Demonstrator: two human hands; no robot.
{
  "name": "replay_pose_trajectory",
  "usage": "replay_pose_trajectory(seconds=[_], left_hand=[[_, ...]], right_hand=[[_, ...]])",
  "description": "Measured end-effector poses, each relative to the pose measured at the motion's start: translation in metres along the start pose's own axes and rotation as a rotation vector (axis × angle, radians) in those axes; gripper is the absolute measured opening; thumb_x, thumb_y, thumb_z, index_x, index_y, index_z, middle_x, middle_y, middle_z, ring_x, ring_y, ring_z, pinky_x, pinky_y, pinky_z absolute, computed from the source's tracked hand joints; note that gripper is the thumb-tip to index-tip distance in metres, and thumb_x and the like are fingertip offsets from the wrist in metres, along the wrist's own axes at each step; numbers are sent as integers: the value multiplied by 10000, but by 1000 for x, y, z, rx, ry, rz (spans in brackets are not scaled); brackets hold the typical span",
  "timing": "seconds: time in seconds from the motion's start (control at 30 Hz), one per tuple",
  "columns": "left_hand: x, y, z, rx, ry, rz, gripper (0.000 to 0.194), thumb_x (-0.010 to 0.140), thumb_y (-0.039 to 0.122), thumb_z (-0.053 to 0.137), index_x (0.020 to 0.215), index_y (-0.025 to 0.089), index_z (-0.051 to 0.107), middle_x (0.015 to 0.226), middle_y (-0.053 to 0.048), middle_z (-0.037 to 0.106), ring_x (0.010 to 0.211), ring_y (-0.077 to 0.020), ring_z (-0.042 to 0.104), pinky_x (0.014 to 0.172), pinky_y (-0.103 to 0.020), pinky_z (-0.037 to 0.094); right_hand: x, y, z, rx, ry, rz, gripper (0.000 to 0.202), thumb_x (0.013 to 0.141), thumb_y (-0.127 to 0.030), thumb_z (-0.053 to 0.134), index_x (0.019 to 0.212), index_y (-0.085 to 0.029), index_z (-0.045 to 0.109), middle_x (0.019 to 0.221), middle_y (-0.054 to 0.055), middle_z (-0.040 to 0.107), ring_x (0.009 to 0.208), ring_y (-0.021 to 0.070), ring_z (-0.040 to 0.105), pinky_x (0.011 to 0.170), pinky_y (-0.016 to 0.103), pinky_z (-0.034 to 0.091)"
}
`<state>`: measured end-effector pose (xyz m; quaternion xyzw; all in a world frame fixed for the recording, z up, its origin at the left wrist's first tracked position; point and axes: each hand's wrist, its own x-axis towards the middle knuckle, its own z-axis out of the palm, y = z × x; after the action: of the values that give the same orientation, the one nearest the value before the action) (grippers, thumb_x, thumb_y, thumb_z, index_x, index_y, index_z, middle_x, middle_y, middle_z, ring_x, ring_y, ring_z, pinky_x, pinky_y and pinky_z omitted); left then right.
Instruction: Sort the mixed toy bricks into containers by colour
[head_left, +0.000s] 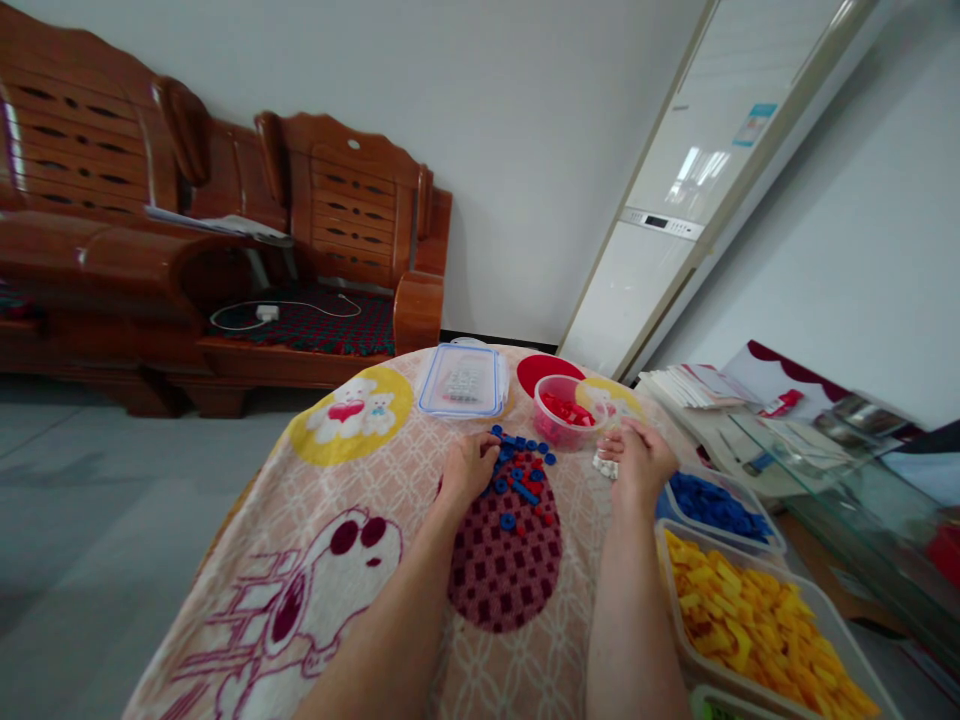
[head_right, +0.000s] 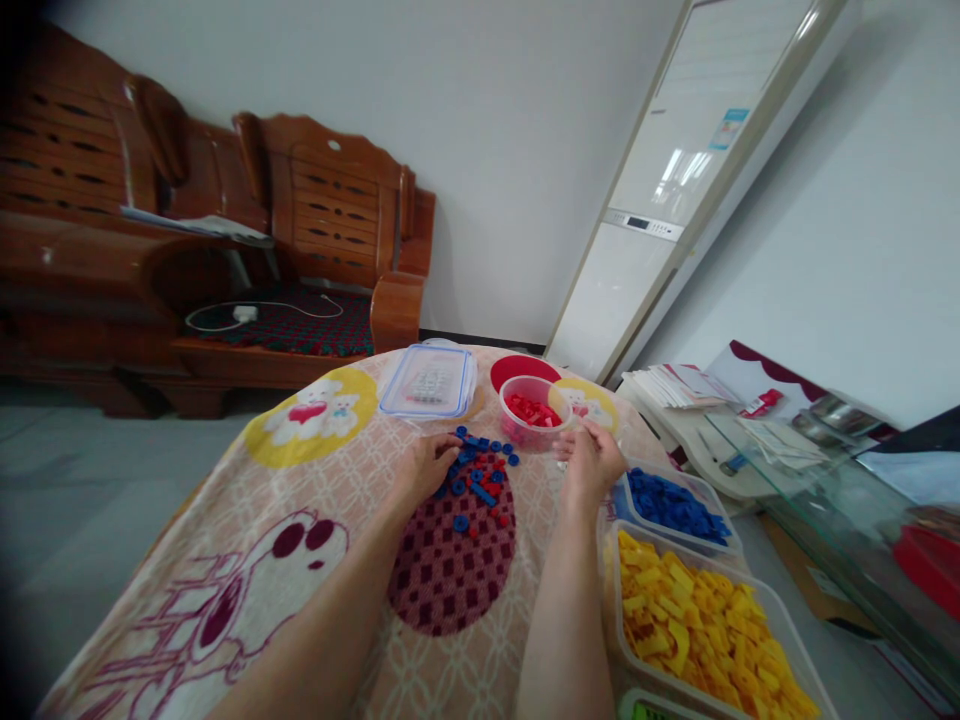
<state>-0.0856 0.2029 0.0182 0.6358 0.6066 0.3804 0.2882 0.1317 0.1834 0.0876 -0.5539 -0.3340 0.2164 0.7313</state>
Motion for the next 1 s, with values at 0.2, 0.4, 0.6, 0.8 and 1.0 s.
replay_pose_trajectory(seconds=[0.2, 0.4, 0.6, 0.8, 1.0], left_hand=[[1, -1, 0, 16, 0, 11, 283, 848, 186, 535, 1044, 176, 738, 960, -61, 755, 870, -201, 677, 848, -321, 510], [-6, 9, 6, -119, -194, 163, 269, 824, 149, 544, 981, 197, 758, 908, -29, 759, 832, -167, 685, 829, -275, 523], [0, 1, 4, -272, 28, 46, 278, 820, 137, 509, 958, 168, 749, 756, -20, 734, 639, -130, 650, 693, -251, 532], [5, -6, -1, -202, 54, 9, 252, 819, 155, 541, 955, 164, 752, 746, -26, 736, 716, -160, 672, 738, -278, 539], [1, 0, -1, -23, -28, 55, 247, 830, 155, 558, 980, 171, 753, 965, -63, 758, 908, -203, 684, 885, -318, 509]], right_hand=[[-20, 4, 22, -180, -380, 44, 334, 699, -423, 647, 849, -125, 660, 552, 7, 643, 390, 126, 572, 350, 201, 436], [-27, 9, 30, -352, -533, 31, 322, 747, -442, 585, 836, -143, 665, 576, 6, 640, 415, 115, 578, 366, 187, 436], [-27, 13, 25, -507, -671, 99, 216, 739, -355, 564, 793, -159, 637, 546, -19, 608, 401, 110, 553, 363, 189, 405], [-41, 26, 33, -833, -899, 57, 161, 769, -328, 602, 749, -181, 664, 514, -19, 593, 420, 106, 540, 434, 203, 368], [-54, 25, 47, -1077, -966, -208, 118, 730, -305, 711, 711, -190, 698, 738, 41, 702, 718, 153, 631, 614, 232, 384]])
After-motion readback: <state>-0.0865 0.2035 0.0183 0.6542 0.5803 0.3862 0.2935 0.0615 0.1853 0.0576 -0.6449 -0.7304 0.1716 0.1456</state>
